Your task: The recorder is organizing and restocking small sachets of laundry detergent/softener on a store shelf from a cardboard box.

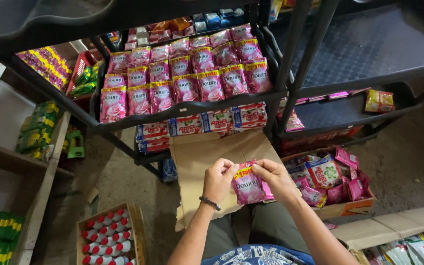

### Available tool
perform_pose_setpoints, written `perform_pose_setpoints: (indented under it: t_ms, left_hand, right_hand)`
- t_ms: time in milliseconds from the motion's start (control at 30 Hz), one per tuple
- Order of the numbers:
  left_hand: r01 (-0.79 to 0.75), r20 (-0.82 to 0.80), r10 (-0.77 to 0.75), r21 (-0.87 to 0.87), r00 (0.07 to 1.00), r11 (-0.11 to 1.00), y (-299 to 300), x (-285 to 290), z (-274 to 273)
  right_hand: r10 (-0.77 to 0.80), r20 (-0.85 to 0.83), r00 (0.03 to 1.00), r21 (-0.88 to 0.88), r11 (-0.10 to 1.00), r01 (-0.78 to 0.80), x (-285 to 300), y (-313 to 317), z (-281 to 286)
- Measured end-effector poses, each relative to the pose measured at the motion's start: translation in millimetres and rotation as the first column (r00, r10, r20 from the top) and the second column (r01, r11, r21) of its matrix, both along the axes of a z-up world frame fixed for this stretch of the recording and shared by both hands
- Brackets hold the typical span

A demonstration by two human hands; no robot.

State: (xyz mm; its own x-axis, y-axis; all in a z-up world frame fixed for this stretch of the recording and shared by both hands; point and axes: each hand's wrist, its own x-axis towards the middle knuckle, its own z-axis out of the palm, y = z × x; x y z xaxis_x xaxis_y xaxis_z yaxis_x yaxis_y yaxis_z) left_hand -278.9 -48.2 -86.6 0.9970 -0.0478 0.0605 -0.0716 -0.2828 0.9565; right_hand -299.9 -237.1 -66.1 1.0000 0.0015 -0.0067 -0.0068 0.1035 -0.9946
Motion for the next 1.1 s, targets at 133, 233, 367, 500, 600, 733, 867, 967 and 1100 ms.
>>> perform_pose_setpoints:
  t_ms: [133, 233, 367, 500, 600, 733, 867, 967, 1100]
  left_hand:
    - [-0.035, 0.024, 0.036, -0.049, 0.999, 0.998, -8, -8, 10]
    - [-0.054, -0.069, 0.042, -0.19, 0.997, 0.98, -14, -9, 13]
    - [-0.103, -0.082, 0.081, -0.322, 0.993, 0.941, -19, -12, 11]
    - [-0.059, -0.043, 0.046, -0.392, 0.998, 0.918, -22, -17, 16]
    - [-0.047, -0.043, 0.032, -0.426, 0.999, 0.903, -21, -19, 6]
    - [-0.071, -0.024, 0.067, -0.453, 0.997, 0.888, -21, -20, 23]
    - [-0.105, 0.016, 0.123, -0.423, 0.992, 0.9, -16, -23, 27]
    - [-0.083, 0.064, 0.121, -0.421, 0.991, 0.903, -16, -26, 33]
    - [-0.033, 0.15, 0.101, -0.397, 0.984, 0.917, -13, -27, 37]
  right_hand:
    - [-0.005, 0.02, 1.0, -0.051, 0.999, 0.006, 2, -3, -11]
    - [-0.056, 0.041, 0.998, -0.111, 0.992, 0.06, -4, 0, 3]
    - [-0.096, 0.036, 0.995, -0.139, 0.985, 0.1, -2, 0, -5]
    - [-0.244, 0.041, 0.969, 0.029, 0.97, 0.243, 0, 15, 6]
    - [-0.283, 0.06, 0.957, 0.198, 0.943, 0.266, -1, 21, 9]
    - [-0.247, 0.071, 0.966, 0.229, 0.947, 0.225, 0, 22, 9]
    - [-0.204, 0.098, 0.974, 0.228, 0.957, 0.177, -3, 25, 13]
    - [-0.176, 0.125, 0.976, 0.23, 0.962, 0.145, -5, 29, 23]
    - [-0.15, 0.159, 0.976, 0.167, 0.978, 0.124, -1, 28, 11]
